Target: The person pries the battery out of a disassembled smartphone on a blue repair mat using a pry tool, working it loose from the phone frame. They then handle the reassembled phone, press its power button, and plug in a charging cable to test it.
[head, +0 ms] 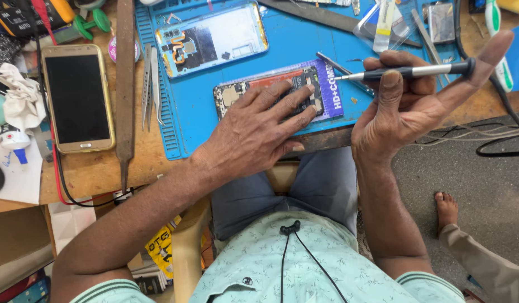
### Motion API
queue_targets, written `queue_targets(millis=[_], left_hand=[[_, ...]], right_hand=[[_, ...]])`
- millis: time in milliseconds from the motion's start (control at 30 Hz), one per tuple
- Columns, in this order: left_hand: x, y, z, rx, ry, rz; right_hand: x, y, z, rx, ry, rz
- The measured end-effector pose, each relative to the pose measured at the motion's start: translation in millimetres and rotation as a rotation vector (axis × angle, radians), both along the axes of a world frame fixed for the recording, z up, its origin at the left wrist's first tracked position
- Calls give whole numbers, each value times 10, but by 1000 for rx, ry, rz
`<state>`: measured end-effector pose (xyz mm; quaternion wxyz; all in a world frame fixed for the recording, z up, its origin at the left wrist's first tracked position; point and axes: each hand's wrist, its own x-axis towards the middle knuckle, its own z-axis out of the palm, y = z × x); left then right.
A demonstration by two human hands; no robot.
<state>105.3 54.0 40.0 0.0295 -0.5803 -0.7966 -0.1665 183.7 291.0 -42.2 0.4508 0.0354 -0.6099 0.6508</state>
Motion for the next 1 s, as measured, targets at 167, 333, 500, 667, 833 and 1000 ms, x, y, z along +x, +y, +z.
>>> queue_targets(millis=[167, 333, 500, 667, 833, 1000], left_hand=[[-152, -75, 57, -4, -35, -80], [-195, -81, 105, -63, -39, -98], [-173, -63, 89, -36, -11, -100], [-162, -57, 44, -50, 24, -93], [-141, -18, 56, -3, 15, -89], [-129, -22, 29, 56, 2, -79]], right_hand=[[20, 45, -65, -15, 10, 29], [33, 50, -80, -47, 0, 31], [41, 40, -84, -49, -7, 26], [47, 12, -48, -92, -17, 32], [72, -108, 77, -200, -40, 27], [46, -126, 153, -197, -53, 32]])
